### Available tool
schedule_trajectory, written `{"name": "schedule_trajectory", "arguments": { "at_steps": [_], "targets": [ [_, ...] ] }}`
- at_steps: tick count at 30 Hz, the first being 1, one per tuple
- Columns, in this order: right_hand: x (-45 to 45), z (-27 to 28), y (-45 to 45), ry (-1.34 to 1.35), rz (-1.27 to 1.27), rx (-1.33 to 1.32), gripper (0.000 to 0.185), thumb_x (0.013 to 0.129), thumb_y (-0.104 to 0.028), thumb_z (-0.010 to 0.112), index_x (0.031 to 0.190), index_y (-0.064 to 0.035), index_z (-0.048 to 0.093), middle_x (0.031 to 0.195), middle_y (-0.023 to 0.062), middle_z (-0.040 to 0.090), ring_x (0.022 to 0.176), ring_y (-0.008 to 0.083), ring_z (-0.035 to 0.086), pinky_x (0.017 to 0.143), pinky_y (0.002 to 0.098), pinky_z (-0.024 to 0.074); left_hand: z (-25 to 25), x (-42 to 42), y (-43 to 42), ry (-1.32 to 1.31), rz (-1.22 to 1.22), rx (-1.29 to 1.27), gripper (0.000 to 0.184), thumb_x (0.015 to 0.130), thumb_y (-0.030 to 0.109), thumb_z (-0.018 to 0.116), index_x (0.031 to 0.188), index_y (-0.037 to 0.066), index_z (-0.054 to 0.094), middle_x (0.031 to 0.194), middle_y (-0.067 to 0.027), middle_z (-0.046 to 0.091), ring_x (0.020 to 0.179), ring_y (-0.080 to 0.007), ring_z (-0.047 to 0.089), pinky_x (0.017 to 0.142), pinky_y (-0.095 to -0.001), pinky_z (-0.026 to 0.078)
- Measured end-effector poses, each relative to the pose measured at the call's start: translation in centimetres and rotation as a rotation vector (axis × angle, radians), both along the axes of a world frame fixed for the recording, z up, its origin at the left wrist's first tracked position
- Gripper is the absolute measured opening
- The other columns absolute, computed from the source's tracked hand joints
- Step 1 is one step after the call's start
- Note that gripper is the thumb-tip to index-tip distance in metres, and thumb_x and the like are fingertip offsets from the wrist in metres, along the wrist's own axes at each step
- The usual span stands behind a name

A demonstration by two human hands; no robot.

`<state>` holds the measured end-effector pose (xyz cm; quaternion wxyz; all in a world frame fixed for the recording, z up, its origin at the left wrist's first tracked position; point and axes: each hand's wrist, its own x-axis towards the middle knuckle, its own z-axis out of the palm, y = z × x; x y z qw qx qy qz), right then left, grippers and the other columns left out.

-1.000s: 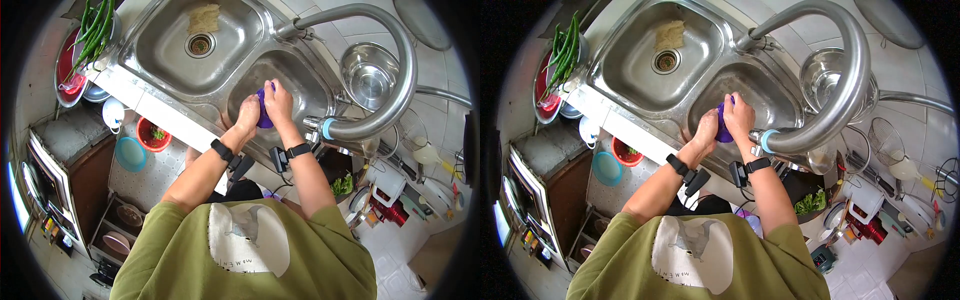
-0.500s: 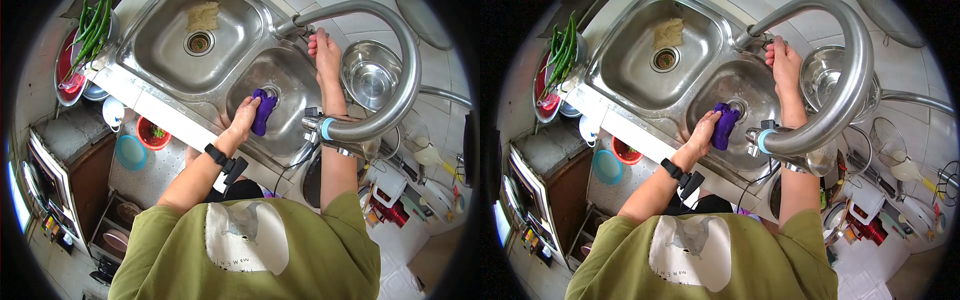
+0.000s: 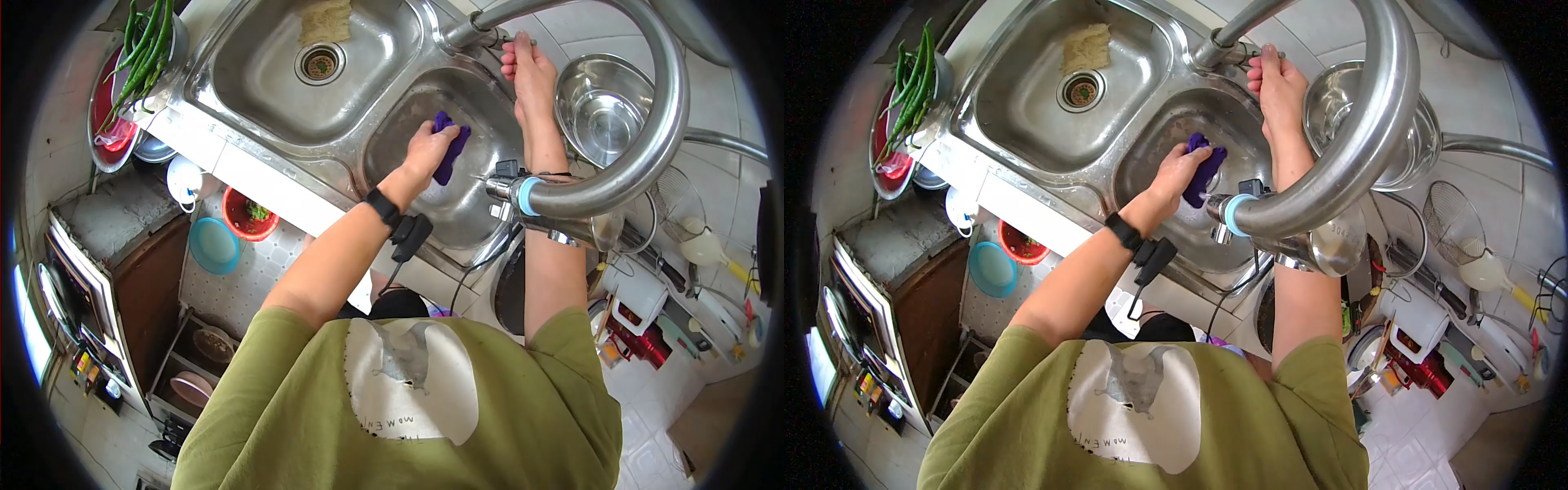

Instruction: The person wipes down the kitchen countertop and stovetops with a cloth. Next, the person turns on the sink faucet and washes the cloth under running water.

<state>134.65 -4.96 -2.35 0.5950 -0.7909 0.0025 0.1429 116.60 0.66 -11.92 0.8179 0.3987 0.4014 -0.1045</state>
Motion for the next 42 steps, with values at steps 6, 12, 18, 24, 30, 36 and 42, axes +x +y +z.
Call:
{"name": "schedule_trajectory", "arguments": {
  "at_steps": [6, 12, 18, 24, 30, 36, 42],
  "targets": [
    [-0.1, 0.0, 0.1, -0.002, -0.015, 0.002, 0.040, 0.105, -0.041, 0.061, 0.092, -0.0040, 0.070, 0.075, -0.0008, 0.064, 0.062, 0.0072, 0.055, 0.061, 0.0233, 0.0454, 0.1, 3.0, -1.2, -0.059, -0.159, 0.244, 0.039, 0.092, 0.031, 0.071, 0.114, -0.001, 0.065, 0.099, -0.0125, 0.071, 0.088, -0.0197, 0.068, 0.077, -0.0349, 0.053],
    [-0.6, -0.7, -0.6, 0.014, 0.022, 0.036, 0.039, 0.105, -0.040, 0.062, 0.096, -0.0034, 0.070, 0.077, 0.0004, 0.064, 0.064, 0.0079, 0.056, 0.062, 0.0236, 0.0461, 2.1, 2.9, -1.5, -0.239, -0.503, 0.972, 0.038, 0.088, 0.028, 0.073, 0.117, 0.004, 0.067, 0.107, -0.0218, 0.072, 0.100, -0.0404, 0.069, 0.089, -0.0464, 0.054],
    [-8.8, -5.6, -4.3, 0.044, 0.009, -0.022, 0.038, 0.105, -0.038, 0.061, 0.113, -0.0009, 0.065, 0.099, 0.0064, 0.067, 0.087, 0.0130, 0.061, 0.082, 0.0296, 0.0518, 1.8, -0.3, 1.1, -0.282, -0.450, 0.795, 0.031, 0.096, 0.019, 0.064, 0.124, 0.007, 0.067, 0.120, -0.0140, 0.070, 0.103, -0.0260, 0.067, 0.090, -0.0385, 0.053],
    [-16.5, -10.5, -1.7, 0.507, -0.176, 0.336, 0.057, 0.103, -0.052, 0.058, 0.141, -0.0094, 0.051, 0.131, 0.0141, 0.057, 0.116, 0.0231, 0.058, 0.100, 0.0372, 0.0474, 3.6, -6.7, 0.2, -0.191, -0.185, 0.245, 0.047, 0.109, 0.021, 0.047, 0.152, 0.004, 0.049, 0.143, -0.0114, 0.060, 0.133, -0.0204, 0.052, 0.114, -0.0327, 0.037],
    [-17.5, -9.7, 0.9, 0.713, -0.200, 0.306, 0.058, 0.103, -0.061, 0.050, 0.129, -0.0088, 0.058, 0.125, 0.0091, 0.060, 0.113, 0.0199, 0.056, 0.099, 0.0362, 0.0477, 1.4, -7.6, 1.6, -0.449, -0.124, 0.371, 0.056, 0.113, 0.035, 0.039, 0.162, 0.009, 0.032, 0.162, -0.0121, 0.041, 0.151, -0.0234, 0.035, 0.124, -0.0339, 0.024],
    [-14.8, -13.5, -0.4, 0.985, -0.204, 0.450, 0.058, 0.101, -0.065, 0.050, 0.101, -0.0084, 0.063, 0.085, 0.0071, 0.065, 0.076, 0.0226, 0.064, 0.078, 0.0381, 0.0553, 3.6, -9.5, 2.8, -0.480, -0.195, 0.217, 0.057, 0.113, 0.036, 0.043, 0.160, 0.005, 0.037, 0.162, -0.0114, 0.042, 0.151, -0.0224, 0.033, 0.125, -0.0349, 0.022],
    [-18.1, -9.3, 2.0, 0.760, -0.151, 0.375, 0.051, 0.102, -0.052, 0.060, 0.122, -0.0053, 0.061, 0.115, 0.0043, 0.060, 0.107, 0.0166, 0.053, 0.100, 0.0357, 0.0441, 2.7, -8.7, 3.7, -0.395, -0.148, 0.108, 0.058, 0.114, 0.034, 0.040, 0.164, 0.011, 0.027, 0.165, -0.0109, 0.037, 0.152, -0.0216, 0.031, 0.124, -0.0342, 0.023]
  ]
}}
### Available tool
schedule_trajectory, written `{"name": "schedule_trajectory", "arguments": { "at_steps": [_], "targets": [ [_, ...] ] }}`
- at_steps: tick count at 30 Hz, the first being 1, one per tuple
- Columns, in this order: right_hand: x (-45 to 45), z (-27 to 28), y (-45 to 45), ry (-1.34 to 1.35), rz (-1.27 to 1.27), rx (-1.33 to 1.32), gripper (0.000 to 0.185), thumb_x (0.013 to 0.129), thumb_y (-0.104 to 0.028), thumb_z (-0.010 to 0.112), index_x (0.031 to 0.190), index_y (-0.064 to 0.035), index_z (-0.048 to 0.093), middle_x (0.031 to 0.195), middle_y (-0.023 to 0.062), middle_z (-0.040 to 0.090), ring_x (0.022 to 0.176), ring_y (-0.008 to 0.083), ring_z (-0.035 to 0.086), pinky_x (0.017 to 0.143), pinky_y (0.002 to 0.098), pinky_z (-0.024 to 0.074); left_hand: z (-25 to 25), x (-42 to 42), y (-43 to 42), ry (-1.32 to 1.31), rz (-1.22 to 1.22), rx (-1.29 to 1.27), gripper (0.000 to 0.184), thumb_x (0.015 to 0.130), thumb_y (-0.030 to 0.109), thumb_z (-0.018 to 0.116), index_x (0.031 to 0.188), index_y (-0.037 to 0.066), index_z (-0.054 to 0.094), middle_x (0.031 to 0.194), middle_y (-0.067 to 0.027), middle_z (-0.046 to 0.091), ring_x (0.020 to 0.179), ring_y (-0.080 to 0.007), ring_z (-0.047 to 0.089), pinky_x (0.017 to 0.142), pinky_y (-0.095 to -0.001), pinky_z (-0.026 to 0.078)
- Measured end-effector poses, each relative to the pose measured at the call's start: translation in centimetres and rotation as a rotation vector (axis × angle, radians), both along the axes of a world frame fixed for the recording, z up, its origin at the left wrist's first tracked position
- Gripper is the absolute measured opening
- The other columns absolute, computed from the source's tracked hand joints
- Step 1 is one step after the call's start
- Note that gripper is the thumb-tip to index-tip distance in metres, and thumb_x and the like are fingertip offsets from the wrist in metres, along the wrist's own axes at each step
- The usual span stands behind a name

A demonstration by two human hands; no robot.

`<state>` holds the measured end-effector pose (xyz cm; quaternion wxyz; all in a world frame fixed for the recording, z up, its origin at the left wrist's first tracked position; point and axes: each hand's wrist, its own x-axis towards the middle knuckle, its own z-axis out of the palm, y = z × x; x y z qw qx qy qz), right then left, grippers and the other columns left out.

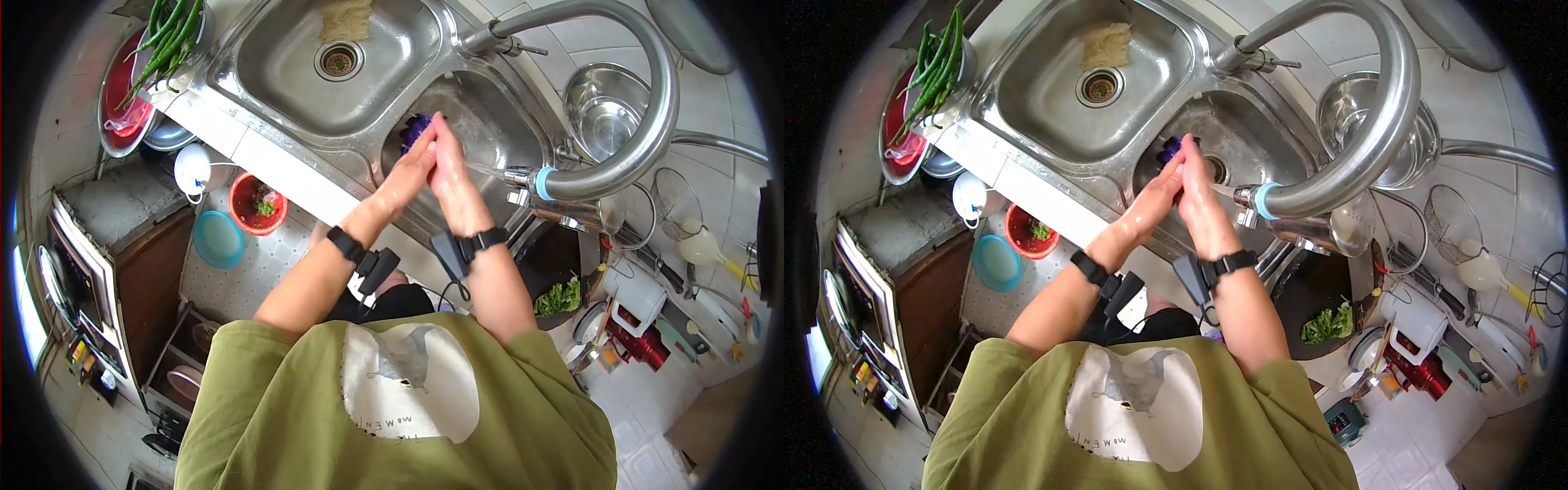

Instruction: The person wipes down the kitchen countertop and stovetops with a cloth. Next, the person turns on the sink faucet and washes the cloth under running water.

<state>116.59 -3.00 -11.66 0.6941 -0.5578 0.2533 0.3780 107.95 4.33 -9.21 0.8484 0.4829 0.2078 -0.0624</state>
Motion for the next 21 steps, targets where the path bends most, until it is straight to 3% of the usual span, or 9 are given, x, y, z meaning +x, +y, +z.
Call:
{"name": "schedule_trajectory", "arguments": {
  "at_steps": [2, 3, 4, 6, 13, 16, 18, 20, 21],
  "targets": [
    [-1.7, 2.1, -0.1, -0.132, 0.028, -0.003, 0.044, 0.107, -0.042, 0.056, 0.132, -0.0067, 0.059, 0.130, 0.0074, 0.061, 0.119, 0.0180, 0.057, 0.103, 0.0367, 0.0449, -0.1, 0.9, 0.6, 0.086, 0.063, -0.123, 0.055, 0.113, 0.028, 0.044, 0.163, 0.011, 0.030, 0.160, -0.0104, 0.043, 0.146, -0.0205, 0.039, 0.121, -0.0339, 0.029],
    [-1.2, 1.6, -1.8, -0.139, 0.114, 0.111, 0.062, 0.107, -0.041, 0.054, 0.155, -0.0031, 0.042, 0.150, 0.0084, 0.052, 0.138, 0.0189, 0.047, 0.115, 0.0368, 0.0377, -0.1, 0.9, 0.9, 0.143, 0.117, -0.203, 0.054, 0.110, 0.017, 0.050, 0.161, 0.011, 0.036, 0.152, -0.0084, 0.052, 0.137, -0.0181, 0.048, 0.114, -0.0329, 0.038],
    [-0.9, 3.2, -2.5, -0.122, 0.128, 0.098, 0.056, 0.108, -0.037, 0.055, 0.154, -0.0069, 0.045, 0.144, 0.0072, 0.056, 0.129, 0.0163, 0.053, 0.108, 0.0368, 0.0415, -1.0, 0.8, 0.9, 0.141, 0.175, -0.228, 0.053, 0.106, 0.005, 0.051, 0.158, 0.011, 0.042, 0.144, -0.0075, 0.058, 0.128, -0.0174, 0.056, 0.108, -0.0330, 0.045],
    [-0.8, 2.9, -5.1, -0.257, 0.243, -0.106, 0.053, 0.104, -0.035, 0.062, 0.151, -0.0120, 0.051, 0.137, 0.0050, 0.062, 0.118, 0.0141, 0.058, 0.097, 0.0339, 0.0449, -0.2, 0.6, 1.8, 0.111, 0.179, -0.500, 0.052, 0.103, -0.001, 0.048, 0.154, 0.009, 0.047, 0.140, -0.0081, 0.061, 0.123, -0.0192, 0.061, 0.107, -0.0349, 0.048],
    [0.0, 3.7, -8.9, -0.481, 0.311, -0.336, 0.050, 0.098, -0.032, 0.073, 0.140, -0.0091, 0.060, 0.127, 0.0062, 0.067, 0.109, 0.0158, 0.062, 0.084, 0.0326, 0.0484, 0.3, 0.8, 0.0, 0.162, 0.167, -0.664, 0.049, 0.102, -0.004, 0.045, 0.149, 0.005, 0.050, 0.138, -0.0086, 0.062, 0.120, -0.0189, 0.062, 0.105, -0.0359, 0.050],
    [-0.6, 3.4, -9.3, -0.401, 0.177, -0.397, 0.048, 0.098, -0.040, 0.071, 0.135, -0.0098, 0.063, 0.126, 0.0075, 0.067, 0.108, 0.0169, 0.063, 0.082, 0.0346, 0.0495, 0.7, 2.6, -1.8, 0.130, 0.146, -0.475, 0.048, 0.100, -0.005, 0.044, 0.146, 0.003, 0.053, 0.136, -0.0095, 0.064, 0.118, -0.0200, 0.064, 0.103, -0.0350, 0.051],
    [-0.7, 6.4, -7.8, -0.266, 0.137, -0.303, 0.049, 0.099, -0.043, 0.068, 0.133, -0.0085, 0.063, 0.125, 0.0080, 0.067, 0.108, 0.0180, 0.063, 0.082, 0.0343, 0.0500, -0.1, 3.5, -3.6, 0.017, 0.076, 0.119, 0.046, 0.100, -0.002, 0.044, 0.145, 0.003, 0.054, 0.127, -0.0130, 0.069, 0.112, -0.0209, 0.067, 0.098, -0.0354, 0.053],
    [-0.4, 6.8, -7.3, -0.131, 0.095, -0.210, 0.050, 0.100, -0.046, 0.065, 0.132, -0.0072, 0.063, 0.125, 0.0085, 0.067, 0.107, 0.0190, 0.064, 0.082, 0.0340, 0.0506, 4.1, 2.5, -4.1, 0.007, -0.041, 0.680, 0.049, 0.099, 0.001, 0.049, 0.148, 0.007, 0.051, 0.115, -0.0182, 0.073, 0.106, -0.0232, 0.070, 0.095, -0.0389, 0.053],
    [0.3, 5.6, -7.3, -0.091, 0.110, -0.165, 0.051, 0.101, -0.049, 0.063, 0.129, -0.0062, 0.064, 0.120, 0.0085, 0.067, 0.105, 0.0195, 0.064, 0.082, 0.0332, 0.0506, 5.6, 1.7, -4.4, 0.035, -0.048, 0.627, 0.051, 0.099, 0.001, 0.050, 0.150, 0.008, 0.048, 0.118, -0.0173, 0.072, 0.110, -0.0230, 0.069, 0.097, -0.0387, 0.052]
  ]
}}
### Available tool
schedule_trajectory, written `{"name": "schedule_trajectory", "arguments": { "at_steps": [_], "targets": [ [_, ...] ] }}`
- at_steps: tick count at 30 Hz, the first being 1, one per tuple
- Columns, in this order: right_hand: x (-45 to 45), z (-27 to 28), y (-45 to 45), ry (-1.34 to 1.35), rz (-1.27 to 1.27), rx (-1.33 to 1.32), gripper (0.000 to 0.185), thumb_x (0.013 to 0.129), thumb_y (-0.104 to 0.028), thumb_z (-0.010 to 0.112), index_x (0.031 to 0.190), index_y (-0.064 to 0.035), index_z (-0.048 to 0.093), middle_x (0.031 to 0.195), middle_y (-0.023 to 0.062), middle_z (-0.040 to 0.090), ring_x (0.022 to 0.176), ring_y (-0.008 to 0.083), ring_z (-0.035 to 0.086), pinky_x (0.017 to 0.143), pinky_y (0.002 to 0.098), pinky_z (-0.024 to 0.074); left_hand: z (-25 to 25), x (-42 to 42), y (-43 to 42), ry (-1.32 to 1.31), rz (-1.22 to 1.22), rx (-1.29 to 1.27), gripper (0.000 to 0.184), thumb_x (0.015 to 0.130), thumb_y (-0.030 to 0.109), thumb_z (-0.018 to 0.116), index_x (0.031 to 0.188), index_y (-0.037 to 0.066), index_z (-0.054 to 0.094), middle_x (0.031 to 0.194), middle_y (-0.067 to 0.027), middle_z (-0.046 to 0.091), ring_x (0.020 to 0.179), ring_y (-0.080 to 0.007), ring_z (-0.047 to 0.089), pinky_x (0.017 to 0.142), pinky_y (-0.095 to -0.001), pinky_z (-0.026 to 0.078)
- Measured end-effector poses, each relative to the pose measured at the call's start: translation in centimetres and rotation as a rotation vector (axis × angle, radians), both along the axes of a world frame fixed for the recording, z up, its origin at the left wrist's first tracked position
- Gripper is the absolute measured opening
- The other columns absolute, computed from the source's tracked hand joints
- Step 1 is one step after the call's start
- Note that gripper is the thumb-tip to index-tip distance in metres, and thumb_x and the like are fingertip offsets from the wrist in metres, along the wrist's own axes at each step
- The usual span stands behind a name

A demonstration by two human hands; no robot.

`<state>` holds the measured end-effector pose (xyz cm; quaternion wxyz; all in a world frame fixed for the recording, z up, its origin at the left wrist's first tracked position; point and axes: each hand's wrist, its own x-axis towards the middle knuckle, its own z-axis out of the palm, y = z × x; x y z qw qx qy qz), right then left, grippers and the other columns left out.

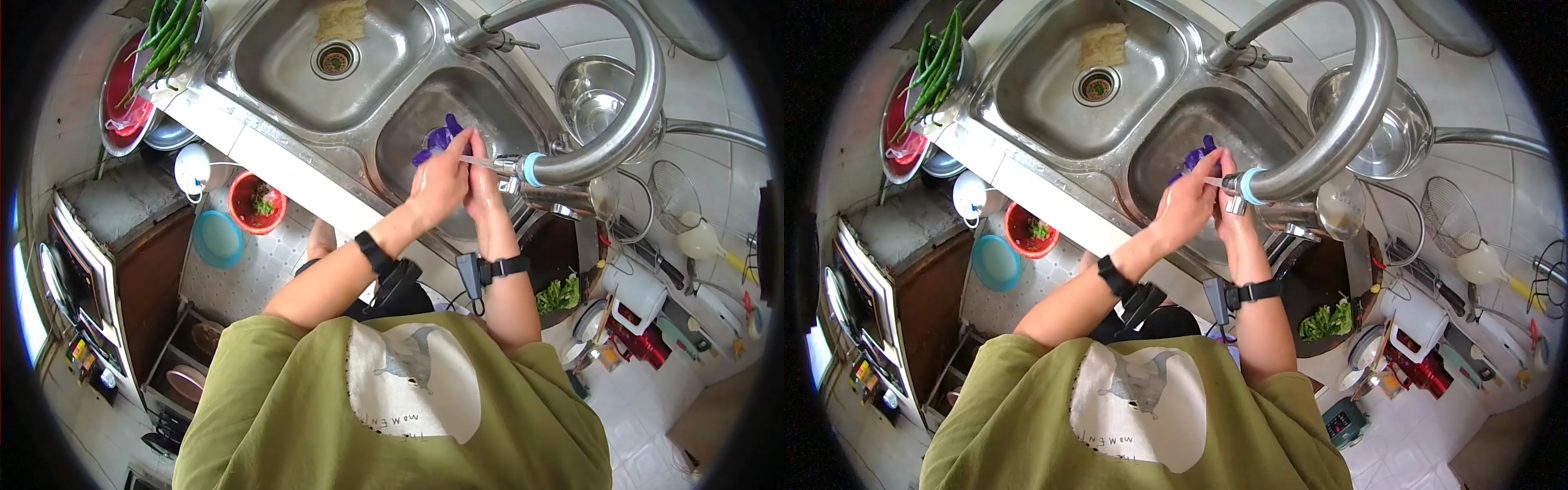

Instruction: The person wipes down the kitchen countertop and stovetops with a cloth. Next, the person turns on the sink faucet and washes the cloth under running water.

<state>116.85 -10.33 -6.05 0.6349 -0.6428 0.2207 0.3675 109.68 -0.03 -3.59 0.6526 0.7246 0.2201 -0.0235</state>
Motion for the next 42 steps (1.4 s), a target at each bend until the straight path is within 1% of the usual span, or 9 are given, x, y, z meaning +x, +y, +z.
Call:
{"name": "schedule_trajectory", "arguments": {
  "at_steps": [7, 9, 12, 16, 24, 27, 32, 38, 42],
  "targets": [
    [1.1, 0.7, 3.3, -0.450, 0.269, -0.143, 0.037, 0.105, -0.033, 0.056, 0.113, 0.0017, 0.067, 0.103, 0.0117, 0.072, 0.091, 0.0259, 0.067, 0.082, 0.0399, 0.0519, -1.1, -4.0, 2.6, 0.080, 0.128, -0.652, 0.046, 0.105, 0.013, 0.051, 0.151, 0.012, 0.048, 0.144, -0.0046, 0.058, 0.132, -0.0182, 0.053, 0.104, -0.0354, 0.046],
    [0.0, 4.2, 4.7, -0.646, 0.605, -0.648, 0.034, 0.104, -0.036, 0.059, 0.118, -0.0074, 0.072, 0.101, 0.0139, 0.075, 0.081, 0.0228, 0.069, 0.073, 0.0382, 0.0535, -0.9, -3.8, 3.2, 0.126, 0.163, -0.565, 0.044, 0.108, 0.030, 0.050, 0.148, 0.013, 0.051, 0.144, -0.0047, 0.058, 0.131, -0.0182, 0.053, 0.103, -0.0373, 0.046],
    [-1.7, 3.2, 4.0, -1.049, 0.632, -0.645, 0.021, 0.100, -0.025, 0.063, 0.108, -0.0088, 0.074, 0.090, 0.0170, 0.071, 0.077, 0.0336, 0.069, 0.068, 0.0424, 0.0528, -0.6, -2.1, 3.5, 0.266, 0.233, -0.930, 0.062, 0.106, 0.062, 0.041, 0.135, 0.011, 0.060, 0.137, -0.0073, 0.061, 0.123, -0.0219, 0.058, 0.103, -0.0440, 0.047],
    [-3.3, 4.9, 3.9, -1.213, 0.693, -0.591, 0.018, 0.095, -0.017, 0.066, 0.107, -0.0053, 0.073, 0.091, 0.0174, 0.071, 0.085, 0.0413, 0.069, 0.070, 0.0464, 0.0533, -4.0, 1.4, 4.0, 0.244, 0.218, -1.462, 0.052, 0.105, 0.057, 0.048, 0.106, 0.007, 0.063, 0.113, -0.0107, 0.069, 0.108, -0.0258, 0.063, 0.101, -0.0415, 0.049],
    [-3.9, 5.8, 0.0, -1.015, 0.712, -0.637, 0.024, 0.099, -0.027, 0.067, 0.102, -0.0060, 0.078, 0.097, 0.0135, 0.076, 0.084, 0.0303, 0.074, 0.077, 0.0389, 0.0562, -3.9, 0.0, 2.7, 0.116, 0.442, -1.721, 0.049, 0.109, 0.043, 0.037, 0.123, 0.006, 0.066, 0.120, -0.0128, 0.073, 0.111, -0.0308, 0.068, 0.105, -0.0477, 0.049],
    [-2.7, 0.0, -3.8, -0.883, 0.480, -0.791, 0.027, 0.100, -0.028, 0.070, 0.107, -0.0029, 0.076, 0.099, 0.0087, 0.077, 0.084, 0.0188, 0.072, 0.078, 0.0343, 0.0552, -3.1, -0.8, 2.7, 0.126, 0.389, -1.731, 0.050, 0.109, 0.042, 0.038, 0.134, 0.005, 0.062, 0.132, -0.0138, 0.068, 0.121, -0.0312, 0.065, 0.110, -0.0477, 0.048],
    [-1.6, -3.1, -4.0, -0.402, 0.169, -0.273, 0.034, 0.098, -0.024, 0.074, 0.121, 0.0001, 0.066, 0.112, 0.0056, 0.070, 0.100, 0.0136, 0.065, 0.087, 0.0332, 0.0532, -3.4, -1.2, 2.3, 0.148, 0.377, -1.718, 0.049, 0.110, 0.041, 0.040, 0.134, 0.006, 0.063, 0.129, -0.0109, 0.070, 0.117, -0.0281, 0.067, 0.105, -0.0473, 0.050],
    [-1.2, -2.8, -6.4, -0.341, 0.092, -0.471, 0.025, 0.095, -0.015, 0.075, 0.114, -0.0011, 0.068, 0.094, 0.0064, 0.072, 0.068, 0.0130, 0.068, 0.059, 0.0258, 0.0517, -6.8, -2.3, 4.8, 0.344, 0.260, -0.809, 0.049, 0.106, 0.043, 0.050, 0.124, 0.000, 0.065, 0.122, -0.0136, 0.071, 0.110, -0.0276, 0.067, 0.093, -0.0435, 0.053],
    [-2.0, -3.7, -7.0, -0.373, 0.120, -0.440, 0.027, 0.093, -0.014, 0.076, 0.115, -0.0013, 0.067, 0.100, 0.0076, 0.072, 0.079, 0.0138, 0.068, 0.065, 0.0289, 0.0538, -5.1, -1.9, 4.8, 0.317, 0.118, -0.154, 0.052, 0.105, 0.042, 0.052, 0.110, -0.007, 0.066, 0.107, -0.0256, 0.072, 0.101, -0.0374, 0.069, 0.088, -0.0472, 0.051]
  ]
}}
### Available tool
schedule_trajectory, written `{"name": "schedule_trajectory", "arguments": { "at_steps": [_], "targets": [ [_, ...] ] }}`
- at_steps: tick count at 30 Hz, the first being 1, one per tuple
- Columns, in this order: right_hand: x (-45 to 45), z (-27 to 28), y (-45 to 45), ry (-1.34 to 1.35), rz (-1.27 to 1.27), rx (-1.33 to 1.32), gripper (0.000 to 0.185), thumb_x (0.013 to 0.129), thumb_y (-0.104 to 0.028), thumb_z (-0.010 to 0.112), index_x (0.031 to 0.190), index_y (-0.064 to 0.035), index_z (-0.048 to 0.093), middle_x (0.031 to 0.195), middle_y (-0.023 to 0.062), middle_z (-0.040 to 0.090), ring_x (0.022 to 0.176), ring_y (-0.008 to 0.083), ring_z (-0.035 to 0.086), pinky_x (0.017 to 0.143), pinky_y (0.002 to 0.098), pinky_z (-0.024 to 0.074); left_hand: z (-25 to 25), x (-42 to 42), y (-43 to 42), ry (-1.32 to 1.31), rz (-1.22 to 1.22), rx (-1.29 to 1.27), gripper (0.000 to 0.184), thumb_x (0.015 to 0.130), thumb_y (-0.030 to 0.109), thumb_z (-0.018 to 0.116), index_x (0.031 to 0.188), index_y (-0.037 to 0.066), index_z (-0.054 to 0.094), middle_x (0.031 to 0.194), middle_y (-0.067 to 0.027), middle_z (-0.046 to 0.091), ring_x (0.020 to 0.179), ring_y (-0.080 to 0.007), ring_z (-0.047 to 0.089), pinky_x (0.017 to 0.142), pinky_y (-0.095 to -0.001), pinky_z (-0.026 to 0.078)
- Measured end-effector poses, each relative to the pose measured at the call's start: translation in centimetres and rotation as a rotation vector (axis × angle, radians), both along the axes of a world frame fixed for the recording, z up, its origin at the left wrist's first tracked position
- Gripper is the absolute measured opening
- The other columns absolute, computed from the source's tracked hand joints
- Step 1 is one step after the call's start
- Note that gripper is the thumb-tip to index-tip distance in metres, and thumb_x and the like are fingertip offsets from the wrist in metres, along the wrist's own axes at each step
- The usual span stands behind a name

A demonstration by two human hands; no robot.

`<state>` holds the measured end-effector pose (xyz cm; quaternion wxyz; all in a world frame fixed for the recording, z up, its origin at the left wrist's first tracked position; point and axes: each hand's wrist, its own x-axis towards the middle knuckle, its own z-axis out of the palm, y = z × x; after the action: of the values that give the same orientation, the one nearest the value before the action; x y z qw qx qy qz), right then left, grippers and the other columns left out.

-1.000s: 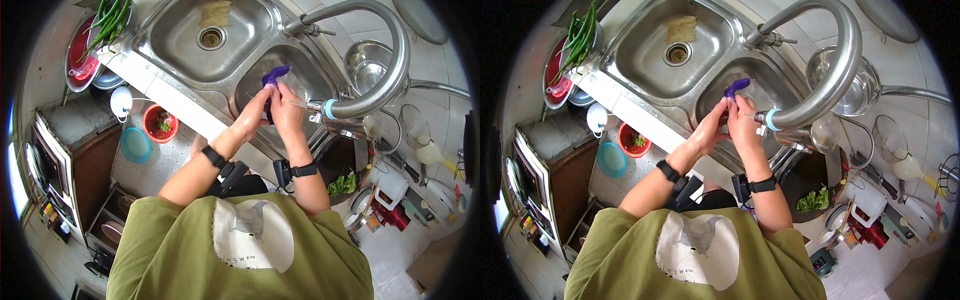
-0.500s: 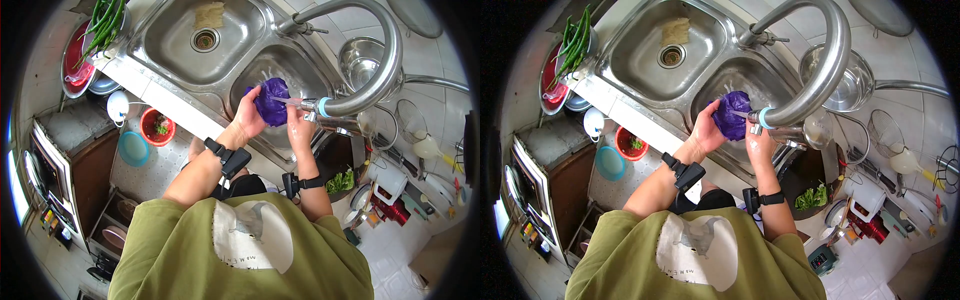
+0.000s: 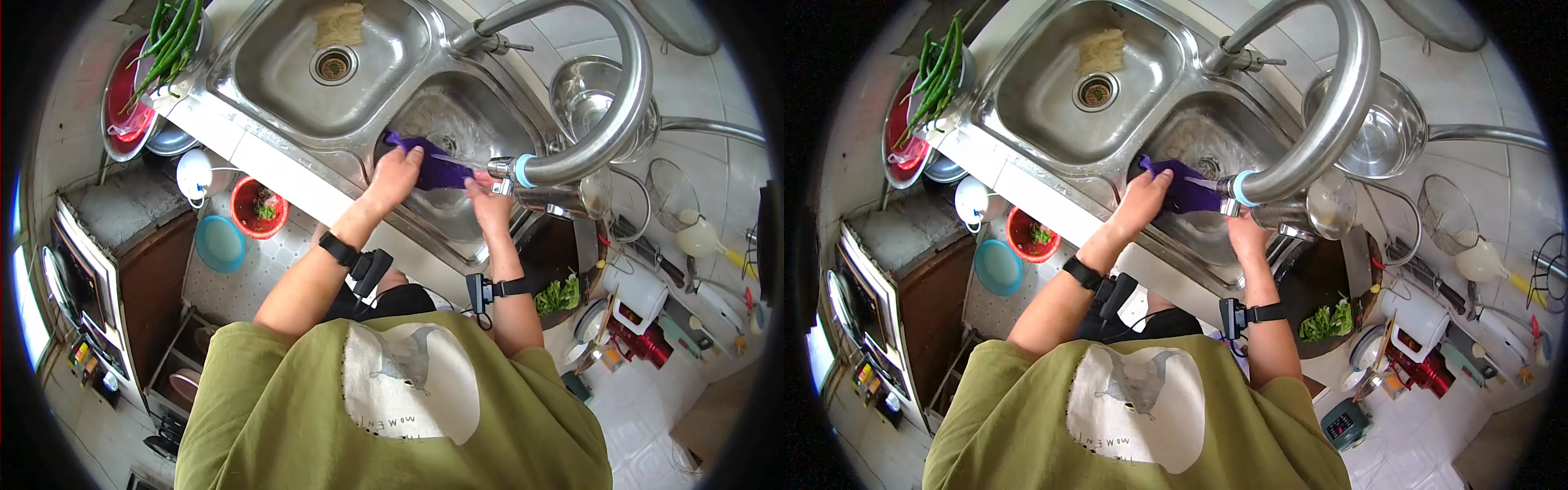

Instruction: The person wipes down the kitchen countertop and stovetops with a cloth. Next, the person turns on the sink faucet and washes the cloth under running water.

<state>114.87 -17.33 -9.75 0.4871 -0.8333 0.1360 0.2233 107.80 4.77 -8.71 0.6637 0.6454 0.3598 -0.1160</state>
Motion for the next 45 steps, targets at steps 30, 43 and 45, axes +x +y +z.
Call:
{"name": "schedule_trajectory", "arguments": {
  "at_steps": [30, 43, 45],
  "targets": [
    [-1.0, 1.0, 9.9, 0.356, -0.083, 0.535, 0.045, 0.108, -0.045, 0.051, 0.141, -0.0144, 0.058, 0.133, -0.0004, 0.062, 0.123, 0.0134, 0.058, 0.105, 0.0325, 0.0458, 1.2, 3.2, -4.7, -0.242, 0.320, -0.809, 0.072, 0.107, 0.053, 0.046, 0.162, 0.011, 0.028, 0.163, -0.0126, 0.035, 0.150, -0.0264, 0.031, 0.122, -0.0404, 0.027],
    [-1.6, 1.8, 5.0, 0.470, 0.068, 0.601, 0.076, 0.106, -0.064, 0.039, 0.161, -0.0109, 0.031, 0.160, 0.0041, 0.039, 0.146, 0.0198, 0.039, 0.121, 0.0376, 0.0308, 2.6, 1.6, -6.6, -0.129, -0.056, -0.129, 0.091, 0.107, 0.059, 0.040, 0.162, -0.007, 0.012, 0.171, -0.0218, 0.015, 0.159, -0.0274, 0.012, 0.128, -0.0350, 0.012],
    [-2.6, 5.4, 6.9, 0.471, 0.104, 0.608, 0.081, 0.107, -0.065, 0.034, 0.164, -0.0096, 0.022, 0.168, 0.0066, 0.029, 0.153, 0.0221, 0.031, 0.125, 0.0388, 0.0263, 1.5, 1.9, -5.4, -0.157, 0.061, -0.277, 0.087, 0.108, 0.057, 0.040, 0.162, -0.005, 0.016, 0.171, -0.0212, 0.018, 0.159, -0.0274, 0.015, 0.127, -0.0344, 0.014]
  ]
}}
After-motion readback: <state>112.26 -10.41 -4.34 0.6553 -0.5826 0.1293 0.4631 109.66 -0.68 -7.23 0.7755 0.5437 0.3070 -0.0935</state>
